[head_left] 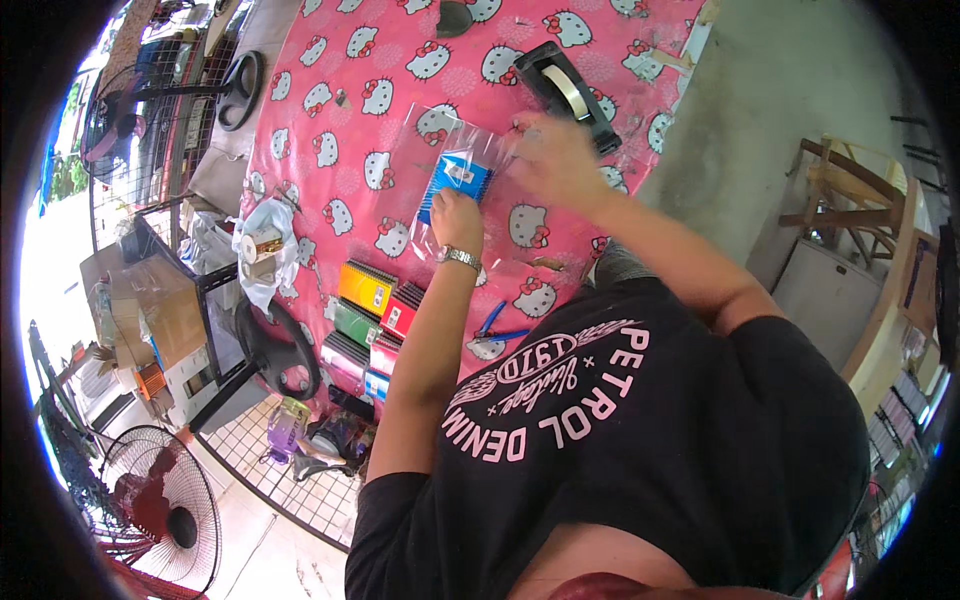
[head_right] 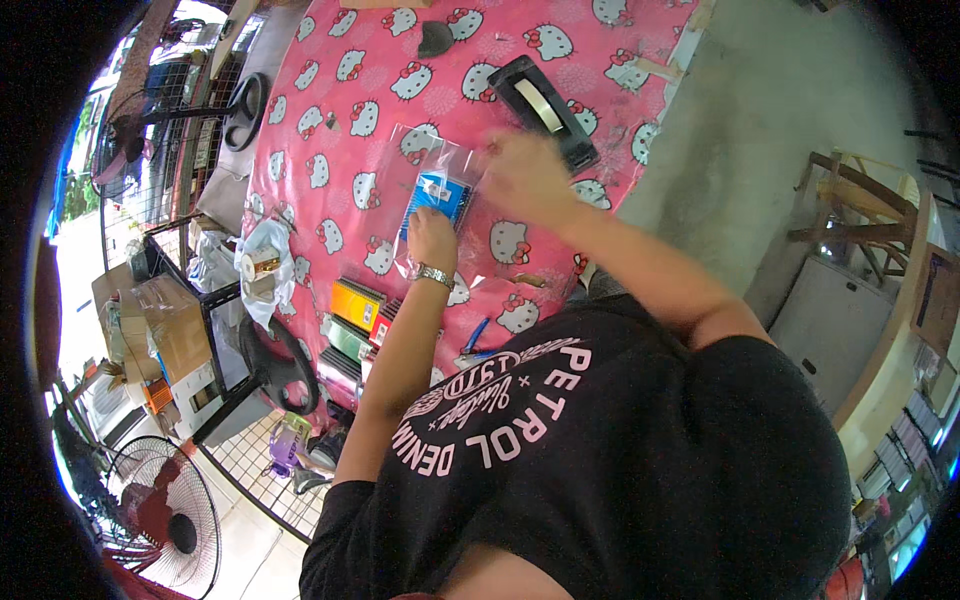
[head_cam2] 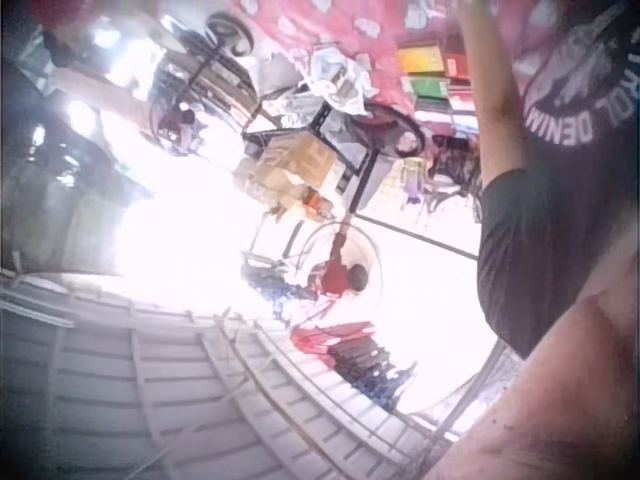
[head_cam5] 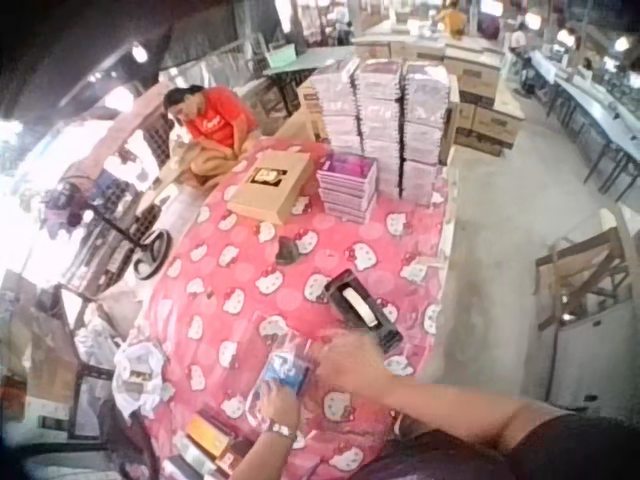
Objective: The person picks up a stack of colorful notebooks, slides them into a clear plastic bag, and secures the opening with tape.
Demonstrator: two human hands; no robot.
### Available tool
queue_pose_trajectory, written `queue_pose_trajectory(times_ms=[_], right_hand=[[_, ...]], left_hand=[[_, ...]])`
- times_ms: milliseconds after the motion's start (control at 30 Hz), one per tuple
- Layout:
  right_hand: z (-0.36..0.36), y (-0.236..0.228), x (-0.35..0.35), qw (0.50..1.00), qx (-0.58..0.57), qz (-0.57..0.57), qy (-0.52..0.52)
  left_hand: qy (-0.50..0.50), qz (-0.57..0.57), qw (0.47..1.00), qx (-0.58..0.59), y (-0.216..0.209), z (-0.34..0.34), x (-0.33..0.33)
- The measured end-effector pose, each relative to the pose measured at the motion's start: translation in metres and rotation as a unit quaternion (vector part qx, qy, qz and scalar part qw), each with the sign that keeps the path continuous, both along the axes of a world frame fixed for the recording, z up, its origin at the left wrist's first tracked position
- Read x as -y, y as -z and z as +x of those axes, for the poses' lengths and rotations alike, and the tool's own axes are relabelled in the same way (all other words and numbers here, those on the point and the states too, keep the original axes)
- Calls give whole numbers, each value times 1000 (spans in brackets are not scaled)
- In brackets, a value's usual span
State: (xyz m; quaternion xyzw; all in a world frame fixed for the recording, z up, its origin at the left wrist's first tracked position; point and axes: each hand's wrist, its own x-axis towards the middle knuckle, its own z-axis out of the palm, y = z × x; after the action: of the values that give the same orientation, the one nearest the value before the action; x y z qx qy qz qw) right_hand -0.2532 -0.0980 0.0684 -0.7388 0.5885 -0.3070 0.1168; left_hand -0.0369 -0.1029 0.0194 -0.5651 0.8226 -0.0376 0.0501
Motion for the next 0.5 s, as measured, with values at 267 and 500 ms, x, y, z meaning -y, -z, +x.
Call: queue_pose_trajectory(times_ms=[267,500], right_hand=[[-121,43,-27,874,293,340,187],[-97,53,-88,662,637,345,190]], left_hand=[[-41,22,998,-30,-17,-27,-17],[-53,-56,997,14,4,-10,-26]])
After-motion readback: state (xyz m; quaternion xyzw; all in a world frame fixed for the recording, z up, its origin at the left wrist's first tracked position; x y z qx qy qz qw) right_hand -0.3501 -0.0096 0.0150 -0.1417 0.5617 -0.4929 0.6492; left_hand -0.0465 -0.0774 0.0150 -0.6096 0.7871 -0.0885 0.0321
